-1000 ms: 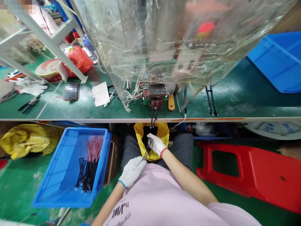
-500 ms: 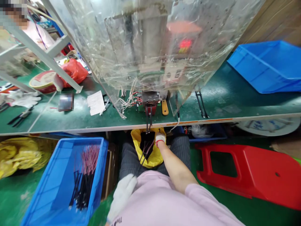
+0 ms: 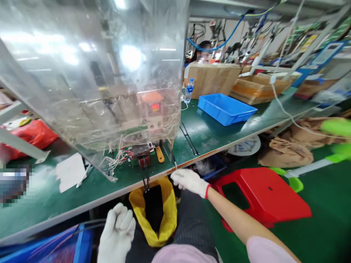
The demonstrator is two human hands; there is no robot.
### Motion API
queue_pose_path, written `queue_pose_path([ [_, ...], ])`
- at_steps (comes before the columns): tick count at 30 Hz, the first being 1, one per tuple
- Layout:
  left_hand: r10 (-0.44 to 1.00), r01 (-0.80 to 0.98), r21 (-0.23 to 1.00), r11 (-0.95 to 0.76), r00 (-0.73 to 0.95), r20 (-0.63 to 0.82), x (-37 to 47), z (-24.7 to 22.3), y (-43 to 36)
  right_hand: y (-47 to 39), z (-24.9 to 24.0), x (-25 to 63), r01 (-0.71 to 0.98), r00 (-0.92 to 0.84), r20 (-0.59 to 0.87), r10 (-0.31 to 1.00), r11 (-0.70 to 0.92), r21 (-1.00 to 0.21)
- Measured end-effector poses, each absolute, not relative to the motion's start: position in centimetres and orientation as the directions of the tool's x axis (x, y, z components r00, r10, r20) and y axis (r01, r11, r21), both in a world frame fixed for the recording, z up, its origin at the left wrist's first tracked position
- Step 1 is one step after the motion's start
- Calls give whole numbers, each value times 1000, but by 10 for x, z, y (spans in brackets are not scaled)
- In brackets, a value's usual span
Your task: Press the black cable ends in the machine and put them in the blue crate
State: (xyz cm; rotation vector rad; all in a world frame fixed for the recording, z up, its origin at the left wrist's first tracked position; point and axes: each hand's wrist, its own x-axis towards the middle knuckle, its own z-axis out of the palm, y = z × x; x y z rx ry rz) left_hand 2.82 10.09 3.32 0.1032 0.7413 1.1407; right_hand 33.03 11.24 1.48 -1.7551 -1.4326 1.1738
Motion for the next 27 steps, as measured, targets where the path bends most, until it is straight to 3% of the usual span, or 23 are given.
queue_pose_path([
  [2, 874, -722, 531, 444, 218, -434, 50, 36, 125, 132, 53, 367, 622, 221, -87, 971, -209, -754],
  [4, 893, -646, 624, 441, 244, -378, 68, 38, 143, 159, 83, 401, 766, 383, 37, 923, -294, -572],
  [7, 884, -522, 714, 466, 308, -352, 85, 38, 158, 200, 101, 433, 809, 523, 19, 852, -489, -328],
  [9, 873, -411, 776, 478, 322, -367, 91, 36, 160, 222, 97, 442, 797, 558, 4, 830, -535, -279],
  [14, 899, -187, 891, 414, 241, -367, 92, 34, 147, 252, 74, 440, 740, 594, -17, 804, -555, -381],
  [19, 855, -66, 883, 466, 290, -430, 89, 30, 136, 256, 81, 440, 580, 629, -79, 773, -535, -615],
  [23, 795, -12, 845, 535, 345, -499, 85, 30, 135, 234, 92, 435, 356, 563, -126, 816, -378, -855],
  [27, 816, -96, 846, 524, 340, -467, 89, 35, 135, 187, 92, 419, 99, 473, -141, 869, -212, -972],
])
